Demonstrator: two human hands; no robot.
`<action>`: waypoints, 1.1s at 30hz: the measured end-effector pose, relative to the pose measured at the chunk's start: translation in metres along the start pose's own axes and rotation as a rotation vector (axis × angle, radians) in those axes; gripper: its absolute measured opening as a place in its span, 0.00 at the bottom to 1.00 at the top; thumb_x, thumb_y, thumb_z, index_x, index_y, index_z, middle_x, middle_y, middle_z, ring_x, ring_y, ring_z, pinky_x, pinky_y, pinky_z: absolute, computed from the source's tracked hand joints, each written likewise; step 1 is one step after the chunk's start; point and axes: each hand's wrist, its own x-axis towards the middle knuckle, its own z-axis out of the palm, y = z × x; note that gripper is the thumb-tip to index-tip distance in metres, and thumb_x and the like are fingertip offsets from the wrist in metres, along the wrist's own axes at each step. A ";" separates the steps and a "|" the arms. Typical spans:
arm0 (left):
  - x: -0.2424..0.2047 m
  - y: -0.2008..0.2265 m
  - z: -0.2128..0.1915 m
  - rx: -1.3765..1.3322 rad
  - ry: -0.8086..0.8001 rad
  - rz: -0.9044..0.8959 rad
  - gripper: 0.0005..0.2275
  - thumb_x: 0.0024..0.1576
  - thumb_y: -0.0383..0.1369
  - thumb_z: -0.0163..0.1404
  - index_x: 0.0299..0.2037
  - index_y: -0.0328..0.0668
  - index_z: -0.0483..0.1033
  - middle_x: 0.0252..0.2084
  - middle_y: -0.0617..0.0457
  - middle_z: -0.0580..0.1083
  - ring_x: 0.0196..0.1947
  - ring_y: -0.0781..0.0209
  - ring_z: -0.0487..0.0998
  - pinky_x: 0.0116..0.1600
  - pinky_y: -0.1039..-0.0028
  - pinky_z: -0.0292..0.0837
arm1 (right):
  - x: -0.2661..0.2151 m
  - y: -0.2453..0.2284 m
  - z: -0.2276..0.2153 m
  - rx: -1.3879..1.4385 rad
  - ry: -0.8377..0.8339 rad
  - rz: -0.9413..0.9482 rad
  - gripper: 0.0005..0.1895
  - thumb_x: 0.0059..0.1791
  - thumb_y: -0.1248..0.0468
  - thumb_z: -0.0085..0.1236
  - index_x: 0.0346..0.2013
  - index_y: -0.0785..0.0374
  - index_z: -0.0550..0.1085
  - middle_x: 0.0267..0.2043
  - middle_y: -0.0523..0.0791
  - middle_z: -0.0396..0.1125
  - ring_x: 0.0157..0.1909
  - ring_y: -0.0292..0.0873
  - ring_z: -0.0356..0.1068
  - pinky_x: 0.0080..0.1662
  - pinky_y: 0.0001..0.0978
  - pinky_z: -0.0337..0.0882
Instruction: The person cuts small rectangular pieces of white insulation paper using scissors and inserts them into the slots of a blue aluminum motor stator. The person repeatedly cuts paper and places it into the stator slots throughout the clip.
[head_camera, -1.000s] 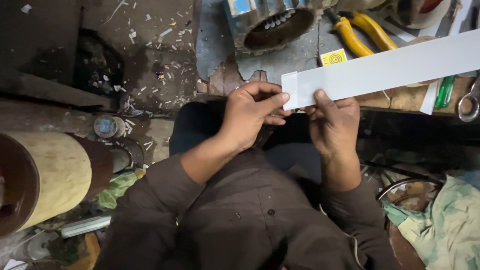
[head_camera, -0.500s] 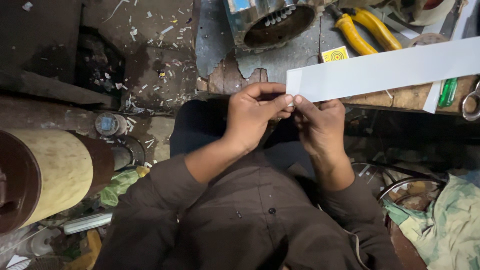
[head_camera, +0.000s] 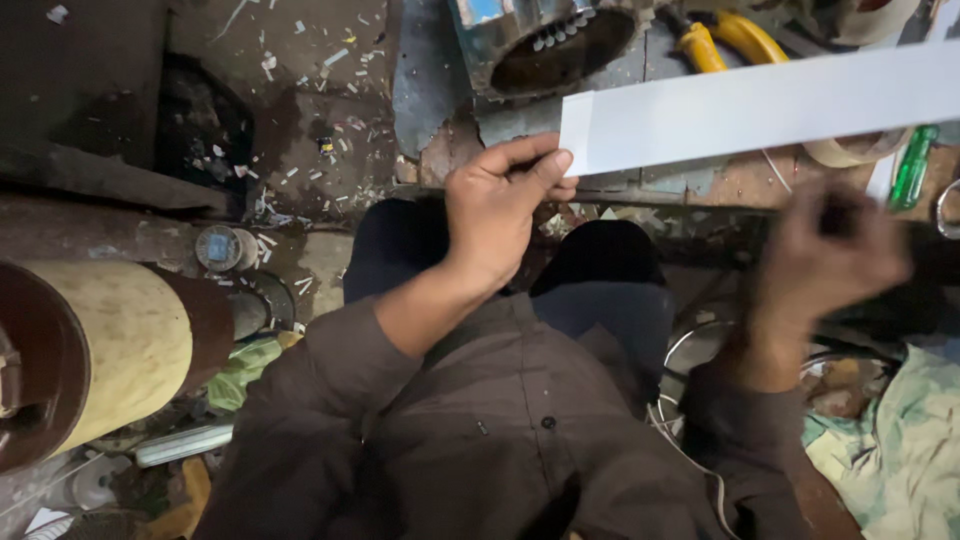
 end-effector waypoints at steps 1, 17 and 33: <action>0.001 0.000 -0.001 -0.010 -0.005 0.009 0.10 0.59 0.22 0.57 0.50 0.23 0.78 0.42 0.43 0.80 0.37 0.61 0.83 0.45 0.71 0.83 | 0.008 0.029 -0.006 0.006 0.030 -0.046 0.06 0.50 0.78 0.65 0.42 0.74 0.80 0.40 0.50 0.77 0.38 0.43 0.75 0.42 0.36 0.74; 0.011 0.002 -0.004 0.090 0.048 0.048 0.10 0.59 0.20 0.57 0.49 0.22 0.77 0.40 0.43 0.80 0.35 0.59 0.83 0.44 0.72 0.82 | 0.046 0.174 -0.080 -0.207 -0.462 0.147 0.16 0.52 0.63 0.63 0.51 0.69 0.75 0.45 0.53 0.74 0.44 0.49 0.76 0.47 0.39 0.75; 0.010 0.008 0.002 0.120 0.049 0.062 0.09 0.58 0.19 0.58 0.47 0.22 0.78 0.39 0.43 0.80 0.34 0.61 0.82 0.43 0.73 0.81 | 0.092 0.205 -0.110 -0.347 -0.752 0.428 0.16 0.46 0.59 0.71 0.40 0.70 0.80 0.34 0.55 0.75 0.34 0.49 0.75 0.39 0.41 0.72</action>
